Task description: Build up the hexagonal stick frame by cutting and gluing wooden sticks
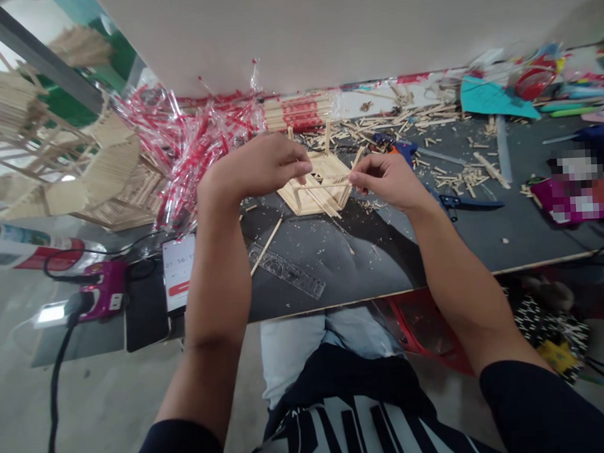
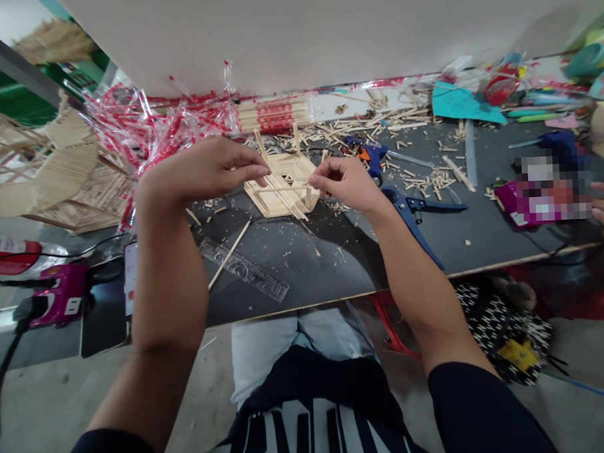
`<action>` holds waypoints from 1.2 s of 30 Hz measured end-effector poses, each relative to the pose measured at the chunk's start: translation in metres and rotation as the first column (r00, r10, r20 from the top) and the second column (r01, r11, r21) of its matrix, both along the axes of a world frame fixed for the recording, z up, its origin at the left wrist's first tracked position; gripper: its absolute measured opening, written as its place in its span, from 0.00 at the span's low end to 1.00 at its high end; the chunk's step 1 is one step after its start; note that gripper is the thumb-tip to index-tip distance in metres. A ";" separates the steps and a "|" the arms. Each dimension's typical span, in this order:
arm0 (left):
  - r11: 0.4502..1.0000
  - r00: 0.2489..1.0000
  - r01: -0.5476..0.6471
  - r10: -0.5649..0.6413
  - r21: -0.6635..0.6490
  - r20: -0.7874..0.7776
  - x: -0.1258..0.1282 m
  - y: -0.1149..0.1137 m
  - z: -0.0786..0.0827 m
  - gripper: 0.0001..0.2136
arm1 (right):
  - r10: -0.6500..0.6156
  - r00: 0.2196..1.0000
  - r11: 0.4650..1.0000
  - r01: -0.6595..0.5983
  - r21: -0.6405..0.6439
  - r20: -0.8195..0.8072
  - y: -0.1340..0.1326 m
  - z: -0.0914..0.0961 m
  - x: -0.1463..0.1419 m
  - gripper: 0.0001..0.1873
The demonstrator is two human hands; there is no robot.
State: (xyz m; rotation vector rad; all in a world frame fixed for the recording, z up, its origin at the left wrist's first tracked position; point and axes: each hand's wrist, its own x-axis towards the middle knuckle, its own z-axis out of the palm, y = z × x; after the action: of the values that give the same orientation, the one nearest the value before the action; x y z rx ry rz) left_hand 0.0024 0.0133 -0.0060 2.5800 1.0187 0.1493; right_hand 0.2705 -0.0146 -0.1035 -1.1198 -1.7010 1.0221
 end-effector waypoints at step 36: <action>0.913 0.910 -0.409 0.406 -0.013 -0.089 -0.043 -0.013 0.028 0.20 | -0.303 0.950 0.928 0.313 0.201 -0.078 0.005 -0.017 -0.003 0.23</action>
State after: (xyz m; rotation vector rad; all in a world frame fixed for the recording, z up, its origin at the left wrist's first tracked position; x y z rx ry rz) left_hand -0.0406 -0.0001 0.0215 2.3272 1.5710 0.1281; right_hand 0.2670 -0.0100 -0.1204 -1.1688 -1.4976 0.6491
